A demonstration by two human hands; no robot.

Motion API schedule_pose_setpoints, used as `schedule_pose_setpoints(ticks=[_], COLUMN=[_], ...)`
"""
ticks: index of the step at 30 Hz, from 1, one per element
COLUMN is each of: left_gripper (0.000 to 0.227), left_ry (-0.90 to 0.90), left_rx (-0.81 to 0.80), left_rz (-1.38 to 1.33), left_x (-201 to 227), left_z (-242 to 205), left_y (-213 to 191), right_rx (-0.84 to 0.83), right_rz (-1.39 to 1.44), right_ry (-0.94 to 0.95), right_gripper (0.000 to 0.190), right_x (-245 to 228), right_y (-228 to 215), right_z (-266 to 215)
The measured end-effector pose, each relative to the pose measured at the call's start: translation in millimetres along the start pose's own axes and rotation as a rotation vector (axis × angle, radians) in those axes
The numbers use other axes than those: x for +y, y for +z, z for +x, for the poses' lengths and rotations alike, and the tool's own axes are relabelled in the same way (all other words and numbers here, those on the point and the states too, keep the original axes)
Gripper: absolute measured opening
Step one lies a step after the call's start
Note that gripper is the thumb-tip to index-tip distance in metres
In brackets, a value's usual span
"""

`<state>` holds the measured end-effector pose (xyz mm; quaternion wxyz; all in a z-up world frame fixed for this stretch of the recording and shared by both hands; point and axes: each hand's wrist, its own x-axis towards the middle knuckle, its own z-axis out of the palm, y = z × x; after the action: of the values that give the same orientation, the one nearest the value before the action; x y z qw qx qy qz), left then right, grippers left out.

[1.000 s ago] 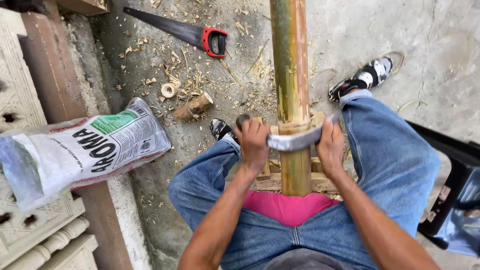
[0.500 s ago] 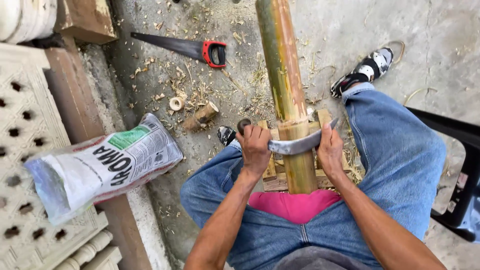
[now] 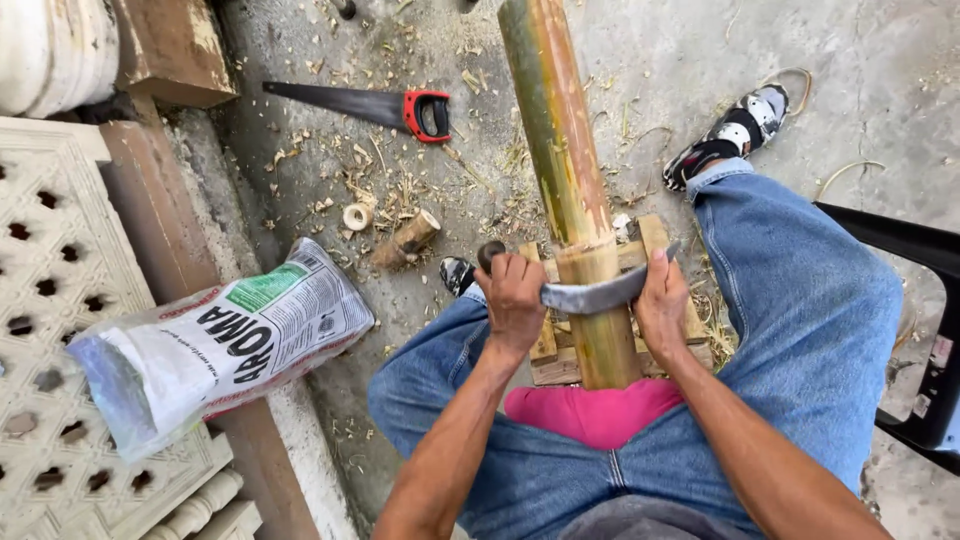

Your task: Scraping and carving a section of bamboo using a curved blade and a small knife.

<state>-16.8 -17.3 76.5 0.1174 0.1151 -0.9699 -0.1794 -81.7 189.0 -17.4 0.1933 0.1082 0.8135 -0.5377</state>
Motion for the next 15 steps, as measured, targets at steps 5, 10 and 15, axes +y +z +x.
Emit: schedule_pose_setpoints(ticks=[5,10,15], left_gripper=[0.012,0.014,0.019], left_ry=[0.036,-0.095,-0.047], left_rx=[0.162,0.168,0.129], left_rz=[0.085,0.104,0.003], left_x=[-31,-33,-17], left_z=[65,77,9], left_y=[18,31,23], right_rx=[0.01,-0.054,-0.157], right_rz=[0.061,0.085,0.135], right_ry=[-0.102,-0.075,0.214], right_gripper=[0.052,0.053,0.049], right_x=[-62,-89,-73], right_y=[36,28,-3], right_z=[80,96,19])
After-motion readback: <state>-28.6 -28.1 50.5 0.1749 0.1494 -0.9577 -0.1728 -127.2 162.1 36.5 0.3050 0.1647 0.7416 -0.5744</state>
